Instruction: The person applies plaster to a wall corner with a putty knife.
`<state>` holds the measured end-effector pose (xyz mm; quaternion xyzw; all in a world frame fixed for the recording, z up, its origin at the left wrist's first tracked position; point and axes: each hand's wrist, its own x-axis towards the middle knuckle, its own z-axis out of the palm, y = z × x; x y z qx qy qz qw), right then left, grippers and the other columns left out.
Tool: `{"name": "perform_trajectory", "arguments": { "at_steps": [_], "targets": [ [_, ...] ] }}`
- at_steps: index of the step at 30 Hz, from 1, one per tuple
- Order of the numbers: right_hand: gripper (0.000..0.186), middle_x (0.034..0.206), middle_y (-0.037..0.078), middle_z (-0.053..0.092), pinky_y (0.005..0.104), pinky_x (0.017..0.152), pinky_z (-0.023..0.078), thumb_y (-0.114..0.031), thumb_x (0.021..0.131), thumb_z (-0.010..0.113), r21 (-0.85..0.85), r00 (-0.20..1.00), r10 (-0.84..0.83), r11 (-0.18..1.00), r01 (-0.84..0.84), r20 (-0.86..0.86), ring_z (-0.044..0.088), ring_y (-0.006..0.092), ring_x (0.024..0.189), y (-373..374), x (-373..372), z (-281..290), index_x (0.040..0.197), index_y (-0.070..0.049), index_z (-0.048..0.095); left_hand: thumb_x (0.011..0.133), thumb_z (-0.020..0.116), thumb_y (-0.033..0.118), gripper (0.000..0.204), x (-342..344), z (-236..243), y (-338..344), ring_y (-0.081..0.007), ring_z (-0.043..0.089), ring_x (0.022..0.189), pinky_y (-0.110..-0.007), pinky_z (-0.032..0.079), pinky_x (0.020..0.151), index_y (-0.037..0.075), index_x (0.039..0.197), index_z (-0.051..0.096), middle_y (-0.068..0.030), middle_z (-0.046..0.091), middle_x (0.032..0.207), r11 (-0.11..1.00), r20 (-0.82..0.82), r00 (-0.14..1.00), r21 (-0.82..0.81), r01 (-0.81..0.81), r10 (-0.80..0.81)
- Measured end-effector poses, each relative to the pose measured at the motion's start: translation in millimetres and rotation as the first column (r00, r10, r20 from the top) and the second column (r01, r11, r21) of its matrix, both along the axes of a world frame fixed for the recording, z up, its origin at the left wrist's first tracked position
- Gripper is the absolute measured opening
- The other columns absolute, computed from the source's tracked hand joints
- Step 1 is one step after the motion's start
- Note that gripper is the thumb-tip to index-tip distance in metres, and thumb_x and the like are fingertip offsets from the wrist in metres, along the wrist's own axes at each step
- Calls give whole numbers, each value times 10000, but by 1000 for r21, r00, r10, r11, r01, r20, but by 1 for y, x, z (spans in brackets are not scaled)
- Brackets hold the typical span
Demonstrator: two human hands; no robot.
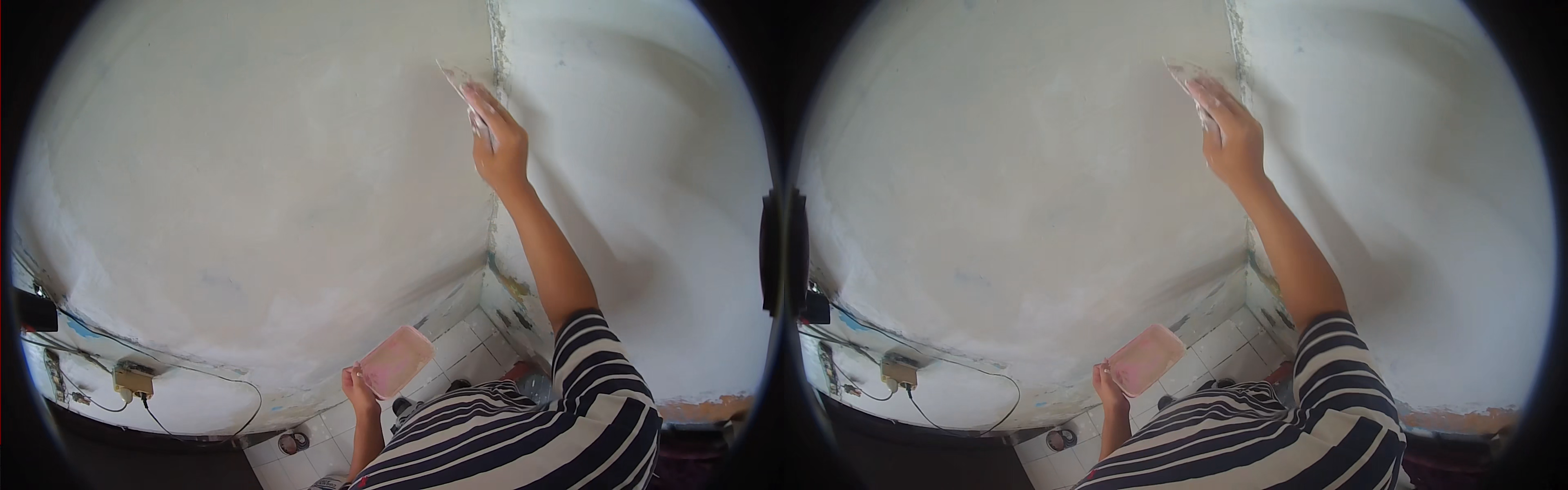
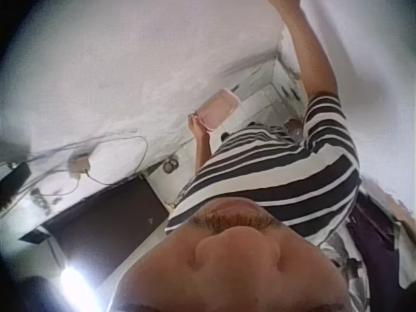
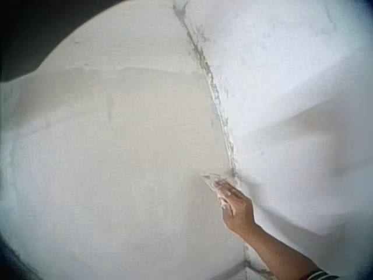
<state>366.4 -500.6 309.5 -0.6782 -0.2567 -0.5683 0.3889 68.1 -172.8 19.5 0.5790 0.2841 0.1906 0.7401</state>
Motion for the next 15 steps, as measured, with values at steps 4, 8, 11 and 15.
{"name": "perform_trajectory", "arguments": {
  "at_steps": [4, 8, 11, 15],
  "targets": [
    [597, 1396, 131, 636, 465, 1052, 488, 31, 815, 624, -173, 986, -153, 975, 140, -63, 603, 355, 1289, 24, 15, -70, 1382, -158, 643, 1046, 571, 229, 239, 7, -5, 3, -94, 536, 761, -281, 475, 698, 110, 854, 494, 3, 555, 820, 1000, 33, 999, 10, 22, -23],
    [589, 1366, 131, 654, 472, 1010, 503, 17, 799, 650, -279, 969, -39, 960, -32, -245, 625, 338, 1259, 58, -50, -183, 1363, -156, 654, 1046, 589, 250, 250, 6, 3, -3, -82, 529, 736, -270, 462, 671, 118, 855, 497, 17, 554, 803, 1000, -13, 999, 3, 30, -30],
    [554, 1322, 128, 683, 448, 983, 521, 30, 801, 637, -240, 941, 59, 960, -145, -334, 658, 325, 1207, 53, -60, -182, 1328, -139, 672, 1047, 591, 247, 247, 3, -2, 3, -85, 530, 724, -272, 467, 669, 115, 858, 502, 14, 559, 801, 999, -21, 998, -4, 53, -53],
    [487, 1284, 114, 710, 419, 945, 543, 45, 829, 593, 64, 968, 107, 993, -95, -227, 695, 316, 1125, 35, -35, -71, 1278, -115, 692, 1047, 590, 241, 239, 1, -8, 5, -86, 534, 734, -270, 470, 682, 112, 863, 507, 11, 564, 805, 999, -37, 999, 2, 34, -34]
  ]
}}
